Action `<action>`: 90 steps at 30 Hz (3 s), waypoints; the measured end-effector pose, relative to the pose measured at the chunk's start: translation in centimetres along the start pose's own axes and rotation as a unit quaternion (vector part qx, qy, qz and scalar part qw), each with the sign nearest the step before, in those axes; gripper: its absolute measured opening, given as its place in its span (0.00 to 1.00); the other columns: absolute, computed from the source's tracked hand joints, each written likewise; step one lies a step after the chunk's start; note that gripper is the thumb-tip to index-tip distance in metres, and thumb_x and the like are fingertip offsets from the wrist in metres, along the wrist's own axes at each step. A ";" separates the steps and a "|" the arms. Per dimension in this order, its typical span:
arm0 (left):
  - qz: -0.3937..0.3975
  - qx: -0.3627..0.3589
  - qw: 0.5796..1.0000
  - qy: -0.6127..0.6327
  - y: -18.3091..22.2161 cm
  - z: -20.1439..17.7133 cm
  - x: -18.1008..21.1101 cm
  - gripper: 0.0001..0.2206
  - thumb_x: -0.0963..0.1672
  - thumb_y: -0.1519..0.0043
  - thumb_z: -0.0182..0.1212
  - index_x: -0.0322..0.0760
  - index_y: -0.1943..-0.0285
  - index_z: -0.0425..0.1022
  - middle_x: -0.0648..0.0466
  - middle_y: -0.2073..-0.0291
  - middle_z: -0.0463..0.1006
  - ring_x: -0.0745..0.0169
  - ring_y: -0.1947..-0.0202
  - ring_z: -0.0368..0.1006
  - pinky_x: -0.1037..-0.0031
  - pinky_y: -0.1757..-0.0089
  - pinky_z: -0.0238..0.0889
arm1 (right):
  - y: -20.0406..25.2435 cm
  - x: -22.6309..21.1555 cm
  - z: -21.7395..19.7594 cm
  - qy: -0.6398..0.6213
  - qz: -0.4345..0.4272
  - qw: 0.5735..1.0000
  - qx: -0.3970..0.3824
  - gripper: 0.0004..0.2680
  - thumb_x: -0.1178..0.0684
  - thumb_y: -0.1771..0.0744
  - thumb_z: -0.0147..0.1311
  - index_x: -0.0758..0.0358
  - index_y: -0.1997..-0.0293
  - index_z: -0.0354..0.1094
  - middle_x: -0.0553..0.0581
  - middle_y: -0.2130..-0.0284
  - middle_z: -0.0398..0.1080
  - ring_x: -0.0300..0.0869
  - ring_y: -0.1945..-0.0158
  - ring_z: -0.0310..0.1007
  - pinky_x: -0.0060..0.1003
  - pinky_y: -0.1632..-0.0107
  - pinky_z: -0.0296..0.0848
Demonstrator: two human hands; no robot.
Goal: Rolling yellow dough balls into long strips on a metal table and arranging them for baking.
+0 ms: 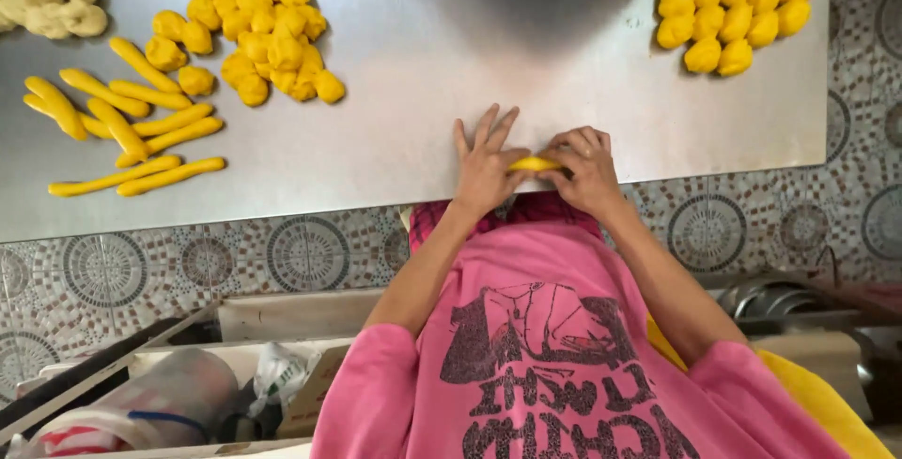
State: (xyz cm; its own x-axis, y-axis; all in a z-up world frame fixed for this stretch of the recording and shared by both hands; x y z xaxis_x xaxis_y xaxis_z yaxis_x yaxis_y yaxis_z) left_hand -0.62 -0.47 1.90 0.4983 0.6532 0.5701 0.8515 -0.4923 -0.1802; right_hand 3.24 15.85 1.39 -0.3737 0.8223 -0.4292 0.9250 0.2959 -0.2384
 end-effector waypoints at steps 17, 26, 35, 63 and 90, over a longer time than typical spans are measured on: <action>-0.148 0.034 0.981 0.122 10.8 -16.4 -7.1 0.13 0.42 0.33 0.57 0.37 0.40 0.75 0.47 0.34 0.69 0.43 0.37 0.67 0.51 0.42 0.63 | -14.8 -0.4 3.8 0.229 0.152 0.953 -0.128 0.31 0.29 0.23 0.38 0.61 0.18 0.26 0.68 0.22 0.22 0.72 0.22 0.17 0.77 0.25 0.23; -0.061 0.044 0.979 0.189 5.6 -9.8 -1.2 0.25 0.46 0.38 0.67 0.32 0.32 0.71 0.40 0.38 0.73 0.39 0.35 0.68 0.49 0.35 0.53 | -2.0 -10.2 3.7 0.106 0.156 0.978 -0.092 0.29 0.36 0.29 0.37 0.70 0.22 0.43 0.71 0.24 0.42 0.68 0.22 0.31 0.72 0.27 0.30; -0.078 -0.156 0.978 -0.118 -4.1 -0.1 2.7 0.37 0.59 0.30 0.30 0.31 0.20 0.49 0.39 0.21 0.47 0.40 0.20 0.34 0.22 0.36 0.19 | -5.7 -4.1 1.4 0.013 0.117 0.985 -0.125 0.27 0.50 0.32 0.34 0.71 0.22 0.40 0.70 0.23 0.38 0.69 0.22 0.31 0.73 0.28 0.27; -0.176 -0.101 0.956 -0.213 -7.4 1.0 -0.7 0.41 0.63 0.34 0.26 0.34 0.20 0.49 0.39 0.22 0.48 0.39 0.21 0.38 0.16 0.41 0.20 | -9.6 2.4 1.1 0.043 0.035 0.992 -0.114 0.28 0.39 0.29 0.33 0.68 0.22 0.42 0.69 0.23 0.41 0.69 0.23 0.30 0.84 0.34 0.26; -0.128 -0.265 0.918 -0.265 -7.3 1.3 0.6 0.65 0.66 0.56 0.67 0.33 0.17 0.36 0.40 0.19 0.35 0.40 0.20 0.29 0.17 0.38 0.20 | -10.8 2.0 1.4 0.039 0.021 0.986 -0.160 0.37 0.36 0.35 0.51 0.74 0.22 0.42 0.74 0.24 0.40 0.71 0.23 0.29 0.71 0.27 0.29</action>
State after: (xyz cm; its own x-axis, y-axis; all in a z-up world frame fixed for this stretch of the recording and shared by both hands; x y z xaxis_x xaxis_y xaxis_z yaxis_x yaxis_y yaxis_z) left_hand -6.35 4.31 2.53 0.4220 0.9055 0.0446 0.8224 -0.4030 0.4016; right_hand -7.55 13.57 1.86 -0.3389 0.8687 -0.3613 0.9190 0.3878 0.0703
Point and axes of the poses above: each hand's wrist, its own y-axis away from the middle knuckle, its own z-axis out of the palm, x = y × z, the point moved 8 cm from there along -y, towards the middle knuckle
